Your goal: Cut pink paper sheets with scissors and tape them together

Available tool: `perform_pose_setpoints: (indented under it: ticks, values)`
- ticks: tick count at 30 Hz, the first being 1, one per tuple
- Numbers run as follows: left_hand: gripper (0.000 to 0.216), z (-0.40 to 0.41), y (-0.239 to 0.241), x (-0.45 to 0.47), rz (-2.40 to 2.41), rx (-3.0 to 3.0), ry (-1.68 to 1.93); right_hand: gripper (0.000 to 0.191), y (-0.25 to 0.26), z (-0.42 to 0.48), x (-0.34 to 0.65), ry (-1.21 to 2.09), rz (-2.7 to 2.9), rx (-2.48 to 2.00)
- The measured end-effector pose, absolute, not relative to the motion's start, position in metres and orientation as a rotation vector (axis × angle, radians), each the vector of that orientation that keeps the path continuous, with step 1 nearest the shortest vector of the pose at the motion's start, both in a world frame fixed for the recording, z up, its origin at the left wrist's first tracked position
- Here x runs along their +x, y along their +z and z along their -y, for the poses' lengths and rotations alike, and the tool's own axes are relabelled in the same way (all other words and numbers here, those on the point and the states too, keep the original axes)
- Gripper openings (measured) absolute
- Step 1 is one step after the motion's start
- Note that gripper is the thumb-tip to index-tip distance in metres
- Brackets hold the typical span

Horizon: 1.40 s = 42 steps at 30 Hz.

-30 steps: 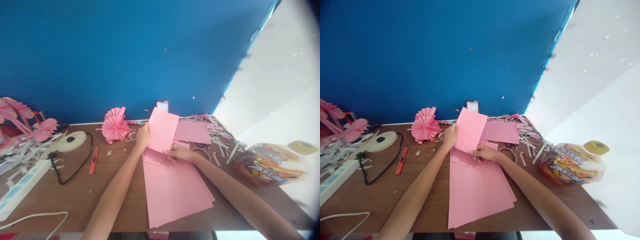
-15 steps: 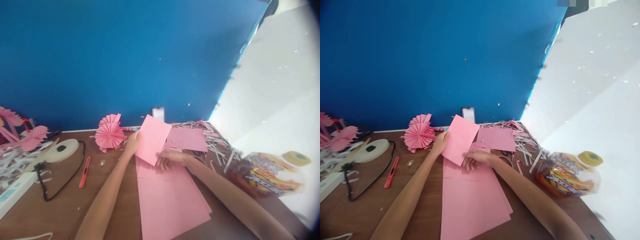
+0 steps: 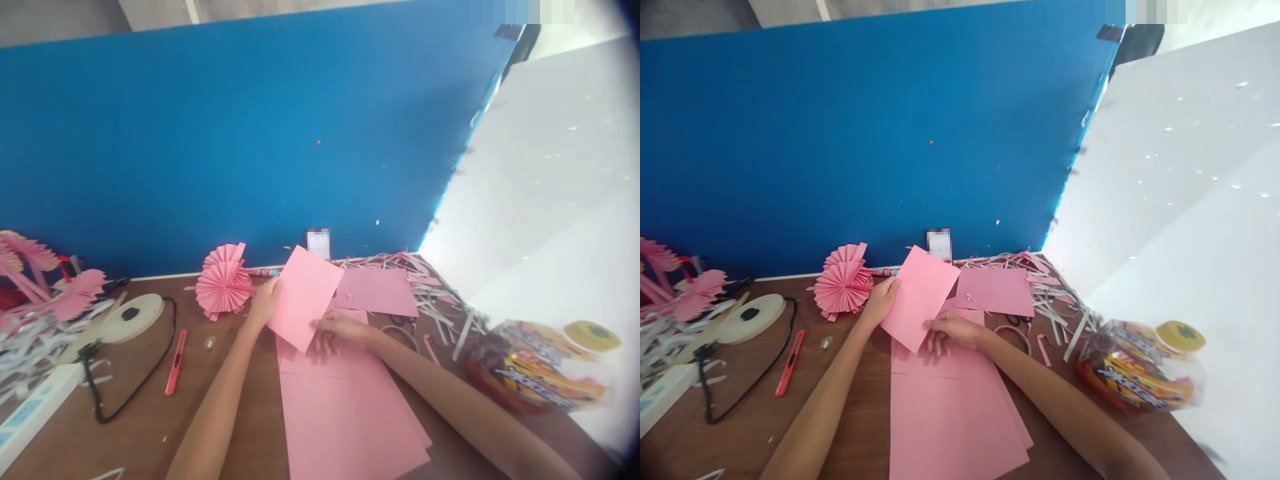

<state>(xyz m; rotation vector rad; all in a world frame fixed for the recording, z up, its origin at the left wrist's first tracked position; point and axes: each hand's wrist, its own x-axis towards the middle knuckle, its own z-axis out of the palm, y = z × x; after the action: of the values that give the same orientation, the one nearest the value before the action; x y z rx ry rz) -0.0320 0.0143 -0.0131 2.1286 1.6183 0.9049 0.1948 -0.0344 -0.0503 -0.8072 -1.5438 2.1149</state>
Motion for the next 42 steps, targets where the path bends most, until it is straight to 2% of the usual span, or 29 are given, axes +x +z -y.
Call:
perform_pose_setpoints:
  ticks: [6,14,20,32,42]
  values:
    - [0.032,-0.013,-0.010,-0.033,-1.646,1.998,0.831,0.050,-0.057,0.032,0.198,2.097,1.559,-0.787]
    - [0.036,-0.002,-0.012,-0.040,-1.519,1.701,0.955,0.048,-0.062,0.034,0.197,2.041,1.404,-0.901]
    - [0.038,0.002,-0.027,-0.037,-1.517,1.673,0.970,0.050,-0.069,0.031,0.193,1.832,1.206,-1.042]
    - [0.043,0.010,-0.047,-0.026,-1.303,1.458,1.087,0.040,-0.047,0.021,0.212,1.469,1.450,-1.190]
    - [0.033,0.009,-0.063,-0.021,-1.263,1.458,1.130,0.043,-0.047,0.015,0.227,1.492,1.561,-1.227]
